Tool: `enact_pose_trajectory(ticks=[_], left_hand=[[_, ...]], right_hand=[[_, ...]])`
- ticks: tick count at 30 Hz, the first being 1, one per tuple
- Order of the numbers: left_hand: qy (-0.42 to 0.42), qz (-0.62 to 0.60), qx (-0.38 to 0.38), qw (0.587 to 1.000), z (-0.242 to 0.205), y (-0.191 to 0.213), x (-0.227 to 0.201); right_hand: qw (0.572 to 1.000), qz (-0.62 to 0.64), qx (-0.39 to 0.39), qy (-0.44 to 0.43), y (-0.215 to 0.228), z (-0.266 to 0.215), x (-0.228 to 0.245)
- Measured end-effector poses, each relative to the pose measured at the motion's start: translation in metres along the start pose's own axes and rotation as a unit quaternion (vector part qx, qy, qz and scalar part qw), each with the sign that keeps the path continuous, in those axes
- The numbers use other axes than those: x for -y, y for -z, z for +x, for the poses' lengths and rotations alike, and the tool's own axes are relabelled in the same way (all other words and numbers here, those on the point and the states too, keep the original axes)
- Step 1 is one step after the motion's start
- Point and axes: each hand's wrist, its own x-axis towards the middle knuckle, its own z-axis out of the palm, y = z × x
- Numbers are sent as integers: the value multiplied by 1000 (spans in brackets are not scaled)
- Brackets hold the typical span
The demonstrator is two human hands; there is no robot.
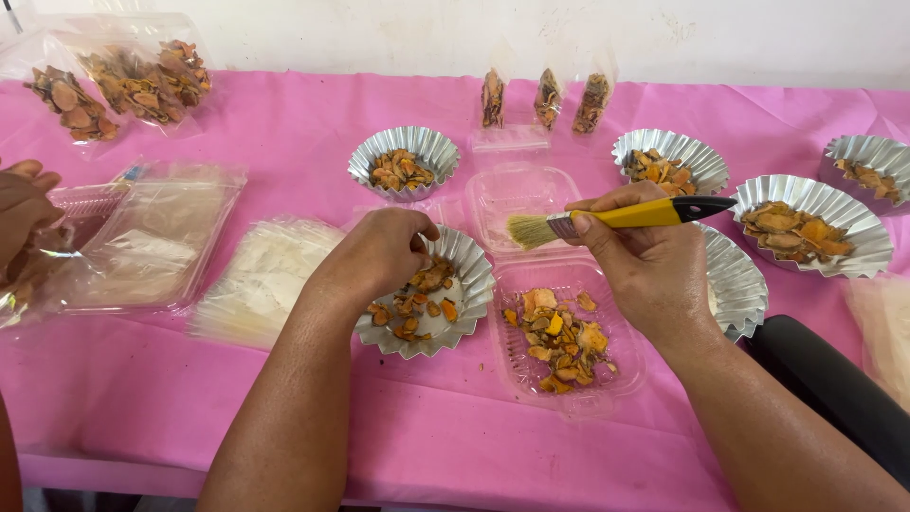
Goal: The person uses a brush to clean and sort turmeric slices by hand, moving individual pieces from a plastic container into aluminum foil tart molds on a table.
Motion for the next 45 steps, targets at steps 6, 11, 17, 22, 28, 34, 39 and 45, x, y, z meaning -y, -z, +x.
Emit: enact_pose_trajectory(ticks=[6, 11, 17, 22, 28, 34, 39, 45], left_hand=[[22, 89, -6, 996, -6, -12, -4], [12, 144, 13, 989, -4, -25, -7], [49, 117, -9, 992, -7, -8, -12], [67, 99, -21, 993, -11, -1, -18], [62, 62, -35, 996, 0, -7, -9], [65, 101, 15, 993, -19, -7, -29], [63, 128, 42, 989, -15, -12, -28], [54, 84, -7, 995, -7, -12, -19]], right_hand=[[1000, -8, 3, 15, -6, -1, -7], [999, 23, -26, 34, -12, -3, -15], [999, 19, -43, 16, -11, -2, -12], [999, 22, -32, 9, -9, -1, -13], [1000, 17, -24, 5, -8, -2, -11], [1000, 6, -16, 6, -10, -1, -10], [1000, -2, -10, -3, -11, -2, -10], [1000, -7, -5, -3, -9, -1, -14]])
